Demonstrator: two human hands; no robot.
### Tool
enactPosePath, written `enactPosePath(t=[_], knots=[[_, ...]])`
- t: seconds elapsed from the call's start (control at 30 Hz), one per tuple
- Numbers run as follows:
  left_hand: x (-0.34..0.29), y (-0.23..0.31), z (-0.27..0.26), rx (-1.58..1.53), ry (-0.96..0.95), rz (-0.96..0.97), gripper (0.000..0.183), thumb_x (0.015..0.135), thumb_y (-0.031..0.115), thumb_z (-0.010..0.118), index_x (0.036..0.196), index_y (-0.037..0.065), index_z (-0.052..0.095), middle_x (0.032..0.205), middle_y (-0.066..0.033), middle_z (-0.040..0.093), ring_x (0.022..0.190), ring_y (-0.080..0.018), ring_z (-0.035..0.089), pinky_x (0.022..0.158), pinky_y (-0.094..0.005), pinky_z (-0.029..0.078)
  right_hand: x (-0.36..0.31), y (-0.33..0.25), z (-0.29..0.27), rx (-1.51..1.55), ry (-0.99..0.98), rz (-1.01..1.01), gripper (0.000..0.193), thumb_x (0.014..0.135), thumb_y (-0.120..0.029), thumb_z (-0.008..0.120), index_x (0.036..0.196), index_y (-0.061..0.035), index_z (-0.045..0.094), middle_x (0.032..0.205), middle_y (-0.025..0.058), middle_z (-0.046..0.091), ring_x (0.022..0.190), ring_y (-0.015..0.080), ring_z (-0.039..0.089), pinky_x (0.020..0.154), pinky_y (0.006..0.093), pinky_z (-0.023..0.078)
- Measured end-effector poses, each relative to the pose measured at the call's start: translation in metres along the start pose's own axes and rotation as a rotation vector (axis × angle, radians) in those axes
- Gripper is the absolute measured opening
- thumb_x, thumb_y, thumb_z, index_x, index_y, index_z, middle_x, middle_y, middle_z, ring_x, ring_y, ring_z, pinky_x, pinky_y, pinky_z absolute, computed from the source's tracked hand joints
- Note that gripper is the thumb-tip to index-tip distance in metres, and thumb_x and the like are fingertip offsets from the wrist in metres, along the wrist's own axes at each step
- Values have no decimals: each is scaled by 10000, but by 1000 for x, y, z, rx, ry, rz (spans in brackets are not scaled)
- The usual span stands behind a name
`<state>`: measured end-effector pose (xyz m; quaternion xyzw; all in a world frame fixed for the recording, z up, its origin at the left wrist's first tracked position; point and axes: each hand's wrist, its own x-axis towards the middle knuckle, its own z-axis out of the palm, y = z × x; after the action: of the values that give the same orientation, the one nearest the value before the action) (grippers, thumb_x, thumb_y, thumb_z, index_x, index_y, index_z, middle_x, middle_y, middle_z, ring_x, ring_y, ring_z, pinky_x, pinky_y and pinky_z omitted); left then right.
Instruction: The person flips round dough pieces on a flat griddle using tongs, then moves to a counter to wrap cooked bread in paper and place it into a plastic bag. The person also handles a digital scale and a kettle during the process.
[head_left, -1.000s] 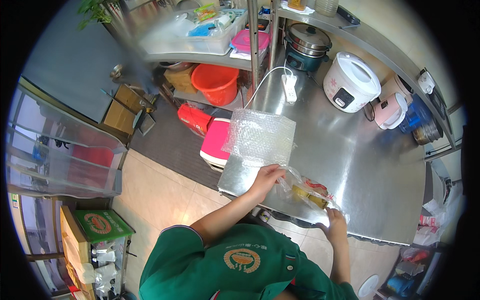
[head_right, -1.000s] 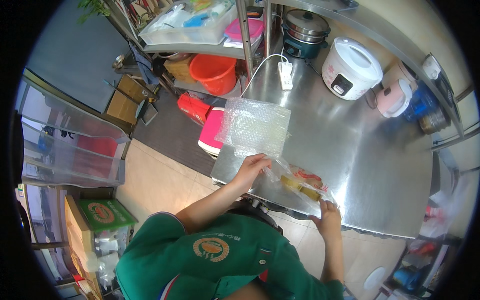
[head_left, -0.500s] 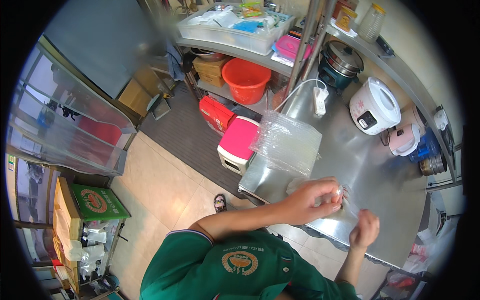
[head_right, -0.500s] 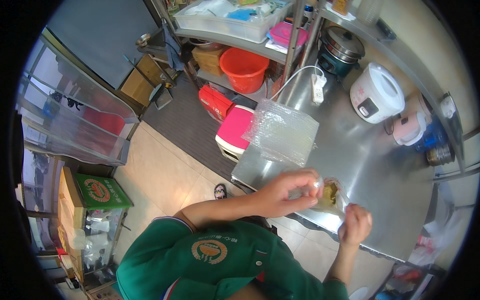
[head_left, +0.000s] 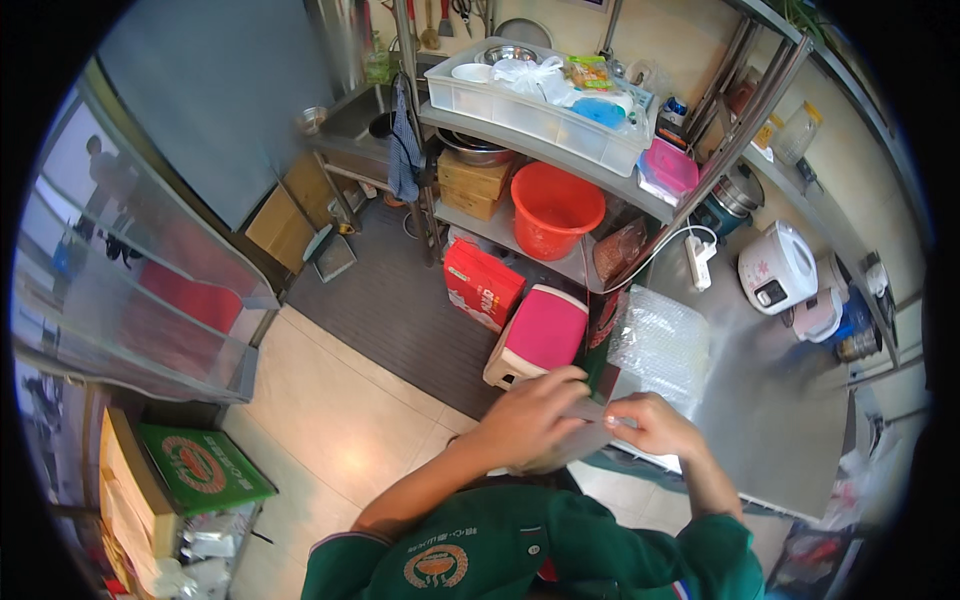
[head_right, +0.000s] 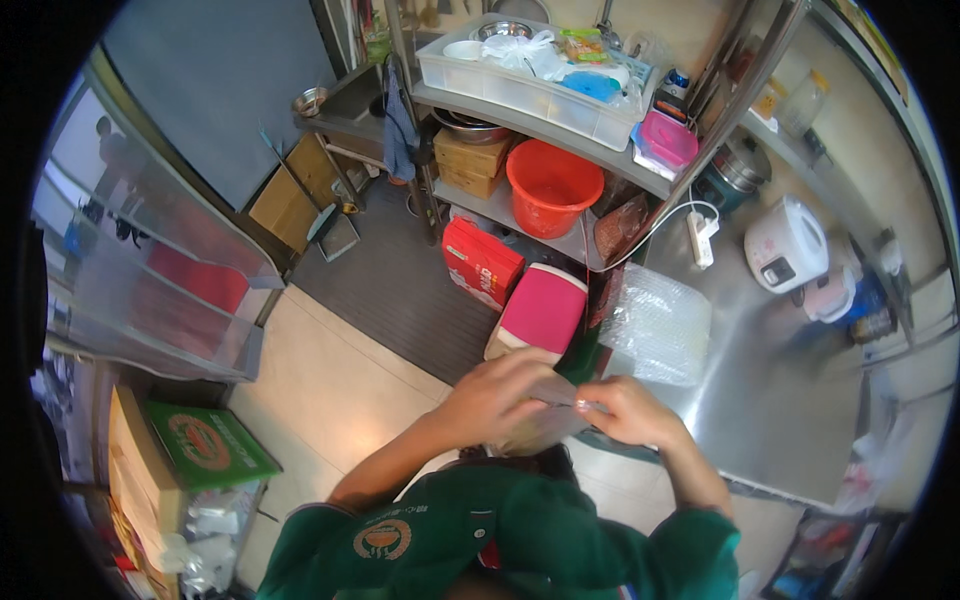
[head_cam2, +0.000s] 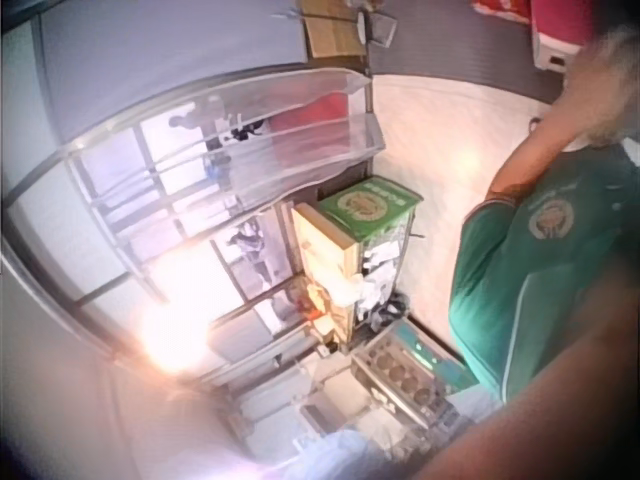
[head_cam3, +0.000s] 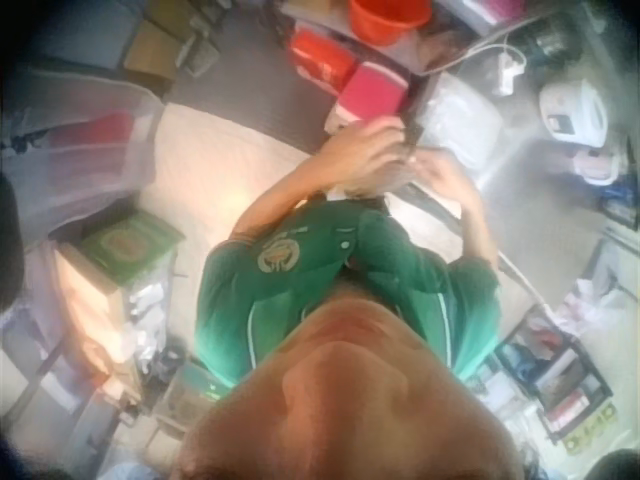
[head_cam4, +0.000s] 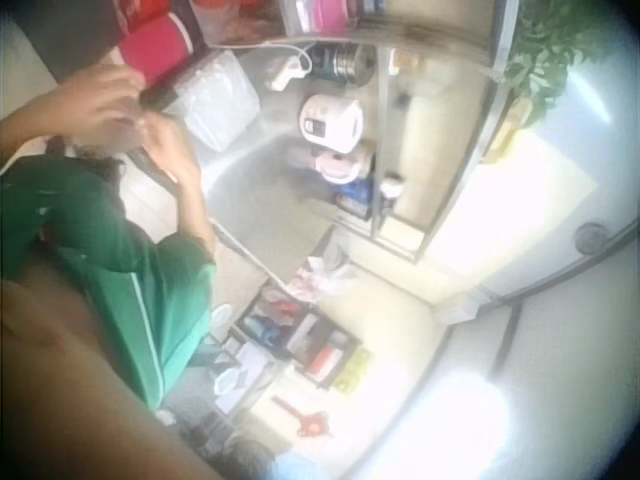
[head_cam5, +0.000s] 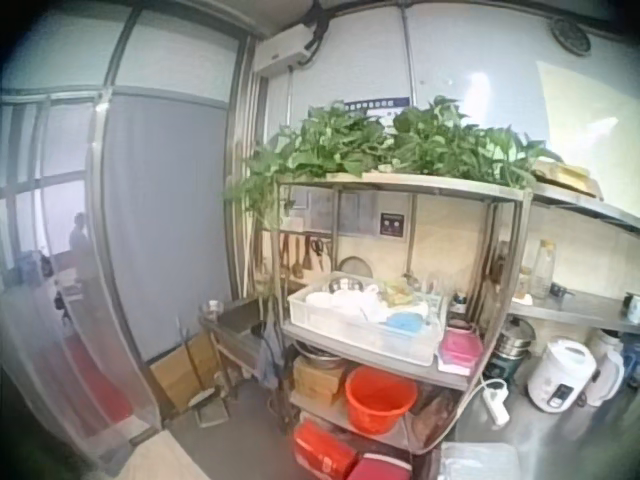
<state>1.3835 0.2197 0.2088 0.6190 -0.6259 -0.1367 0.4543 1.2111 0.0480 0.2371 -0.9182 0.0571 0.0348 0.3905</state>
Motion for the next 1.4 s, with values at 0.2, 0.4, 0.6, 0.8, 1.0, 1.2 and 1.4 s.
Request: enactPosePath(t=[0.2,0.4,0.6,0.8,1.0,1.2,1.4], knots=[[-148,-115,-66,158,-24,-544,338,854,170,635,1136,1,558,1185,-212,564,1061,-385,571,894,-413,481,87,-6,37,18,108,8,105,771,-106,583,788,-3,575,704,205,561,681,359,591,600,416,449],[-281,-167,-72,174,-211,-1041,437,880,267,626,1219,10,527,1231,-210,549,1045,-395,591,867,-458,502,153,11,54,424,72,339,136,828,-76,635,744,-9,552,629,42,527,608,79,477,535,275,394],[-256,-220,-74,-4,-213,-1054,461,896,279,620,1261,19,513,1269,-198,538,1080,-344,596,890,-414,498,187,69,42,296,241,393,257,787,-52,678,684,-8,447,621,35,448,608,74,485,540,283,418],[-96,-333,-70,-163,-110,-924,432,927,284,593,1263,19,532,1176,-186,623,1012,-302,640,857,-374,504,198,121,5,179,361,428,230,752,-81,689,698,9,484,594,134,487,539,210,499,543,333,424],[102,-445,-2,-866,-38,-940,514,941,473,546,1246,59,545,1140,-52,635,1033,-159,613,838,-322,485,205,130,-16,66,373,621,148,772,-39,649,733,17,517,603,148,532,518,232,536,531,329,448],[241,-518,79,-984,44,-1155,638,855,543,630,1274,79,500,1254,-112,561,1099,-264,577,905,-420,463,212,129,-34,30,354,848,71,774,11,635,757,16,566,605,91,558,532,144,535,512,295,439],[303,-560,160,-1145,297,-1459,617,844,337,708,1333,121,400,1185,-96,552,963,-262,600,777,-446,527,226,134,-42,-10,299,895,86,771,16,629,734,11,552,600,86,547,538,133,538,512,271,445]])
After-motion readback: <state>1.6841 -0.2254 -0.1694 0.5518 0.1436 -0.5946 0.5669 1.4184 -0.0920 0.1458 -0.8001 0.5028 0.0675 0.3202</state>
